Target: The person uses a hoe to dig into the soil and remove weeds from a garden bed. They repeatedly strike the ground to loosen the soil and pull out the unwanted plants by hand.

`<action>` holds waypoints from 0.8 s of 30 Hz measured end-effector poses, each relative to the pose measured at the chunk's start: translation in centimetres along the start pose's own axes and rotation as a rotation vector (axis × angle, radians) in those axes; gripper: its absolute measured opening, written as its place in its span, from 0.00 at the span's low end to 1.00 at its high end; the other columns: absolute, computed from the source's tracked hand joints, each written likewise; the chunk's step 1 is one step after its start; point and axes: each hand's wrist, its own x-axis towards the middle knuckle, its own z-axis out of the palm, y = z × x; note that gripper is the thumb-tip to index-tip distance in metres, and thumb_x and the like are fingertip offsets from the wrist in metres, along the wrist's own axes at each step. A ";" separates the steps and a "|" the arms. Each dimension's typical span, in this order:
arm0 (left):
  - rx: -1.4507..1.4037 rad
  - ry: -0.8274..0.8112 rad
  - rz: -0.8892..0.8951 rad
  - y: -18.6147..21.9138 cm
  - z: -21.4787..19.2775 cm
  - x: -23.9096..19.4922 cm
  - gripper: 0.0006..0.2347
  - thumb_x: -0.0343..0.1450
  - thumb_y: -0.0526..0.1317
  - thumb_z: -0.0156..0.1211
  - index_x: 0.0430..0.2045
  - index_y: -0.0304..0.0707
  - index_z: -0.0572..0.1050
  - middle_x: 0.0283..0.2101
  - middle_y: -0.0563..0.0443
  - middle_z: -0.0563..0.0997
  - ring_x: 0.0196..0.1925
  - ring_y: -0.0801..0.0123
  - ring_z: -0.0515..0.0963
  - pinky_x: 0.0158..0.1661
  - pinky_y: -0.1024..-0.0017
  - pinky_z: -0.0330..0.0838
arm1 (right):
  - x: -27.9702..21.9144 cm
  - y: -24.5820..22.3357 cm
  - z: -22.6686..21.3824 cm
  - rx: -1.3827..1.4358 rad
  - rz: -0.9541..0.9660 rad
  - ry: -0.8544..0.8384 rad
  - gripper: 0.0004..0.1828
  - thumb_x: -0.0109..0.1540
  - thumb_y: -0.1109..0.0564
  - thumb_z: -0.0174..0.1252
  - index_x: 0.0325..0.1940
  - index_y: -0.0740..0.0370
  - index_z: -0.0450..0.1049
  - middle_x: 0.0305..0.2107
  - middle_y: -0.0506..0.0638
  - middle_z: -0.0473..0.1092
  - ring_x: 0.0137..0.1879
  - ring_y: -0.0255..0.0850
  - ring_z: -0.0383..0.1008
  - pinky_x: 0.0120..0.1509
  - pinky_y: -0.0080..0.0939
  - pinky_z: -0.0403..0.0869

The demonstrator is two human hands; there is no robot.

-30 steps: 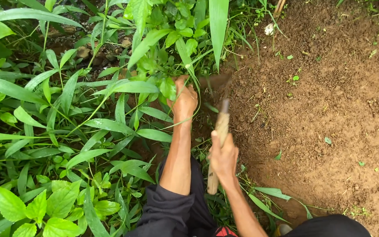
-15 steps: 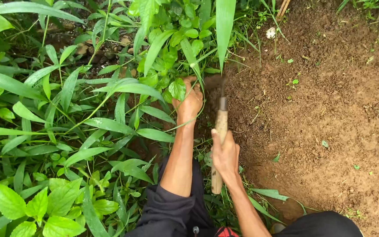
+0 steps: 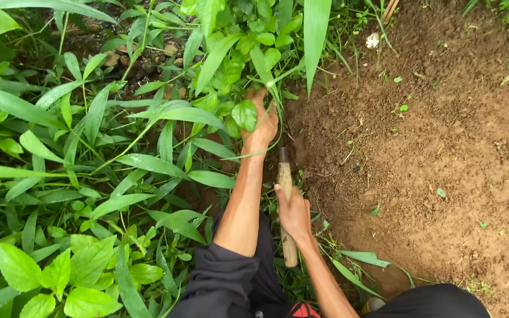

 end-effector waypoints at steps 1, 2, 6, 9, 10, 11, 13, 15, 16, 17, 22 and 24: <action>0.280 -0.065 0.149 0.1 0.1 0.1 0.22 0.74 0.43 0.62 0.63 0.47 0.65 0.69 0.42 0.63 0.69 0.46 0.67 0.62 0.37 0.73 | -0.8 -1.6 -1.0 0.045 0.002 0.030 0.26 0.71 0.43 0.46 0.49 0.73 0.70 0.20 0.57 0.74 0.22 0.40 0.77 0.24 0.38 0.75; 0.560 -0.134 0.298 0.2 0.2 0.0 0.24 0.73 0.44 0.63 0.63 0.48 0.64 0.70 0.43 0.62 0.70 0.48 0.67 0.61 0.36 0.73 | -1.8 -3.2 -2.0 0.090 0.010 0.060 0.24 0.72 0.46 0.45 0.52 0.74 0.69 0.19 0.56 0.73 0.21 0.39 0.75 0.23 0.36 0.75; 1.394 -0.318 0.765 0.8 0.4 -1.4 0.28 0.70 0.47 0.67 0.65 0.52 0.61 0.72 0.46 0.58 0.71 0.52 0.64 0.59 0.34 0.74 | -3.2 -5.5 -6.1 0.222 -0.107 0.182 0.17 0.73 0.54 0.43 0.51 0.75 0.68 0.18 0.55 0.69 0.19 0.40 0.72 0.20 0.35 0.74; 2.236 -0.484 1.223 1.6 -0.6 -3.0 0.33 0.68 0.49 0.71 0.67 0.55 0.59 0.74 0.50 0.55 0.71 0.56 0.62 0.56 0.32 0.76 | -1.8 -6.3 -9.2 0.362 -0.299 0.339 0.13 0.73 0.58 0.38 0.47 0.69 0.66 0.17 0.51 0.67 0.18 0.37 0.72 0.20 0.32 0.74; 2.200 -0.483 1.175 2.5 -1.6 -3.2 0.34 0.67 0.50 0.71 0.68 0.55 0.58 0.74 0.50 0.55 0.72 0.55 0.62 0.56 0.32 0.75 | -1.4 -7.7 -10.5 0.404 -0.393 0.402 0.14 0.75 0.56 0.35 0.46 0.66 0.65 0.16 0.50 0.67 0.17 0.36 0.71 0.19 0.30 0.73; 2.164 -0.483 1.126 3.5 -2.7 -3.4 0.35 0.67 0.50 0.71 0.69 0.56 0.57 0.74 0.50 0.55 0.72 0.54 0.62 0.57 0.32 0.75 | -1.1 -9.1 -11.8 0.445 -0.487 0.463 0.16 0.76 0.53 0.32 0.46 0.63 0.64 0.16 0.48 0.66 0.16 0.34 0.71 0.19 0.28 0.73; 2.114 -0.474 1.053 5.4 -4.9 -3.3 0.37 0.67 0.51 0.72 0.70 0.56 0.55 0.74 0.50 0.56 0.72 0.53 0.61 0.57 0.32 0.74 | 0.9 -10.2 -12.3 0.497 -0.528 0.488 0.15 0.76 0.53 0.33 0.46 0.61 0.64 0.16 0.46 0.67 0.17 0.33 0.72 0.19 0.27 0.73; 2.063 -0.463 0.981 6.6 -5.7 -3.1 0.38 0.67 0.51 0.72 0.71 0.57 0.54 0.74 0.50 0.56 0.73 0.52 0.61 0.58 0.32 0.73 | 3.0 -10.8 -11.9 0.547 -0.570 0.514 0.15 0.76 0.52 0.34 0.46 0.60 0.65 0.17 0.45 0.68 0.18 0.33 0.72 0.19 0.25 0.73; 1.649 -0.462 0.723 6.9 -5.4 -3.2 0.36 0.69 0.51 0.69 0.71 0.51 0.54 0.73 0.48 0.58 0.72 0.53 0.62 0.60 0.37 0.71 | 4.1 -10.6 -11.1 0.487 -0.457 0.427 0.15 0.75 0.52 0.37 0.45 0.61 0.66 0.17 0.46 0.68 0.18 0.34 0.72 0.20 0.27 0.73; 1.232 -0.443 0.471 7.1 -5.1 -3.4 0.34 0.71 0.51 0.65 0.70 0.46 0.55 0.72 0.45 0.59 0.72 0.54 0.63 0.62 0.42 0.68 | 5.1 -10.5 -10.3 0.426 -0.344 0.340 0.15 0.74 0.51 0.40 0.44 0.63 0.66 0.16 0.48 0.67 0.17 0.35 0.71 0.21 0.28 0.74; -0.061 -0.145 -0.166 2.1 1.8 -0.7 0.24 0.75 0.52 0.57 0.60 0.35 0.67 0.58 0.42 0.70 0.61 0.56 0.74 0.60 0.58 0.69 | 4.6 -8.9 -6.0 0.339 -0.227 0.241 0.18 0.72 0.48 0.45 0.41 0.67 0.68 0.14 0.54 0.70 0.17 0.40 0.74 0.20 0.39 0.74; -0.112 -0.028 -0.138 -0.2 3.9 -1.0 0.19 0.73 0.53 0.59 0.51 0.39 0.77 0.48 0.46 0.77 0.52 0.55 0.82 0.51 0.60 0.78 | 3.5 -7.9 -5.6 0.388 -0.176 0.211 0.18 0.71 0.48 0.46 0.39 0.67 0.68 0.14 0.57 0.71 0.17 0.43 0.75 0.21 0.42 0.75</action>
